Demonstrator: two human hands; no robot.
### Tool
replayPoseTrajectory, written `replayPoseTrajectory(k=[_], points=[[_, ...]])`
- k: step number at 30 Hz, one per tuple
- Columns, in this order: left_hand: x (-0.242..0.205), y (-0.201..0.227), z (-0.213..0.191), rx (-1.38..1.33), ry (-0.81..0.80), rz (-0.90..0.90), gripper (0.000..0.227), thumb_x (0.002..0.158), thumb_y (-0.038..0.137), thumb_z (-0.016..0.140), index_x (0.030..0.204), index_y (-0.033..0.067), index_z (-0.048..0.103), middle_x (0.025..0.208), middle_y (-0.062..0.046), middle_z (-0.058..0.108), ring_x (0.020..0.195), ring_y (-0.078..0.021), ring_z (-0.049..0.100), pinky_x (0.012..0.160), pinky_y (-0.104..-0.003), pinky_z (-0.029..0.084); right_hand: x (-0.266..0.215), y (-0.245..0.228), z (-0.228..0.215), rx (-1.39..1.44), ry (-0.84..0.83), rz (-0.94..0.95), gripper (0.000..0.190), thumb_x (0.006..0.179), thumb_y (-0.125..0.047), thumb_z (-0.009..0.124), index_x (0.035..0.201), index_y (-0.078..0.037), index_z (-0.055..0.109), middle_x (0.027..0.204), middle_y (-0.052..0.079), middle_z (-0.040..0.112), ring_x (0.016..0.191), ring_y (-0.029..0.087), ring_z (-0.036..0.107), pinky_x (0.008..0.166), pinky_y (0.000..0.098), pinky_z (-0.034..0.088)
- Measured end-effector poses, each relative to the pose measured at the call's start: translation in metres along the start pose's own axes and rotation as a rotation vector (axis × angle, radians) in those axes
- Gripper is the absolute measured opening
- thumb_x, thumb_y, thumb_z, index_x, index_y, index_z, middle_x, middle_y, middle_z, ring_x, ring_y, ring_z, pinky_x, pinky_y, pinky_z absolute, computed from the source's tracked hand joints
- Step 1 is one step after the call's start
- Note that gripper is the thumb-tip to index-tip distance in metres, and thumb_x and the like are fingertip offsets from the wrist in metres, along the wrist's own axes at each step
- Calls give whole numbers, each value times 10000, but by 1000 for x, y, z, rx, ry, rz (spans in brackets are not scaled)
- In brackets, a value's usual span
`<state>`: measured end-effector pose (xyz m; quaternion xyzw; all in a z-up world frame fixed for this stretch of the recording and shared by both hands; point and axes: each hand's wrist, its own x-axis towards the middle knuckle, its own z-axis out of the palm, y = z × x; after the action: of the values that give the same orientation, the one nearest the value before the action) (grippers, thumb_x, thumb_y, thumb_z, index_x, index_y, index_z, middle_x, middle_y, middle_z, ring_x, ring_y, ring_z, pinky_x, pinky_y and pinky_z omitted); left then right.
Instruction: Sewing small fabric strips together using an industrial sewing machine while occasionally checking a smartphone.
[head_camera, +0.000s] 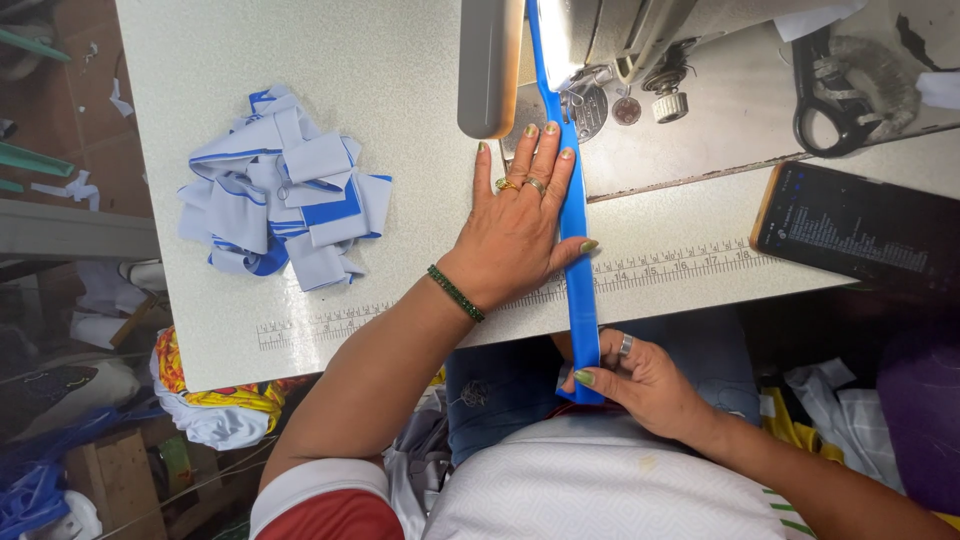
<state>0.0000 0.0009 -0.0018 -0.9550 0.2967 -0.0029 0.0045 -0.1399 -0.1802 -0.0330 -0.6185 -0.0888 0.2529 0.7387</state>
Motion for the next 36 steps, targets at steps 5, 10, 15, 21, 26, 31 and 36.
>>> replayPoseTrajectory(k=[5, 10, 15, 21, 26, 31, 36], points=[[0, 1, 2, 13, -15, -9, 939, 871, 728, 439, 1477, 54, 195, 1540, -175, 145, 1425, -333, 165, 1081, -640, 147, 0, -2, 0, -33, 1, -29, 102, 872, -161, 611, 878, -64, 643, 822, 72, 738, 761, 138, 700, 701, 235, 553], [0, 1, 2, 0, -3, 0, 929, 874, 722, 439, 1474, 53, 206, 1538, -172, 163, 1427, -330, 150, 1081, -643, 145, 0, -4, 0, -6, 11, -13, 92, 874, -137, 599, 889, -50, 625, 825, 92, 734, 812, 174, 728, 749, 264, 588], [0, 2, 3, -4, -1, -3, 931, 875, 720, 440, 1473, 48, 202, 1537, -176, 165, 1427, -335, 153, 1085, -643, 138, 2, -4, -2, 124, -47, 90, 109, 875, -158, 599, 873, -50, 614, 793, 108, 748, 757, 195, 724, 727, 285, 569], [0, 2, 2, 10, -1, -7, 929, 876, 722, 435, 1475, 50, 206, 1538, -181, 150, 1423, -346, 178, 1083, -640, 153, 1, -2, 2, 43, 11, 53, 122, 871, -163, 605, 865, -44, 634, 810, 99, 744, 716, 178, 712, 693, 259, 553], [-2, 2, 1, 24, -1, -2, 942, 868, 737, 433, 1475, 53, 210, 1538, -177, 150, 1423, -339, 179, 1085, -633, 157, 0, -14, -3, -448, 121, -66, 133, 846, -212, 630, 858, -97, 697, 755, -25, 733, 698, 69, 686, 663, 192, 524], [2, 3, -5, -51, -25, 6, 919, 854, 684, 487, 1462, 38, 247, 1540, -171, 123, 1422, -322, 148, 1075, -637, 132, -25, -53, -47, -1064, 334, -475, 300, 679, -272, 813, 917, -119, 711, 895, 6, 716, 823, 163, 681, 815, 294, 513], [5, 6, -5, -16, -41, 31, 918, 856, 689, 428, 1466, 34, 222, 1538, -177, 149, 1419, -313, 125, 1054, -639, 142, -54, -86, -169, -1650, 492, -268, 779, 640, -417, 787, 1287, -35, 581, 1344, 181, 516, 1250, 362, 465, 1047, 534, 332]])
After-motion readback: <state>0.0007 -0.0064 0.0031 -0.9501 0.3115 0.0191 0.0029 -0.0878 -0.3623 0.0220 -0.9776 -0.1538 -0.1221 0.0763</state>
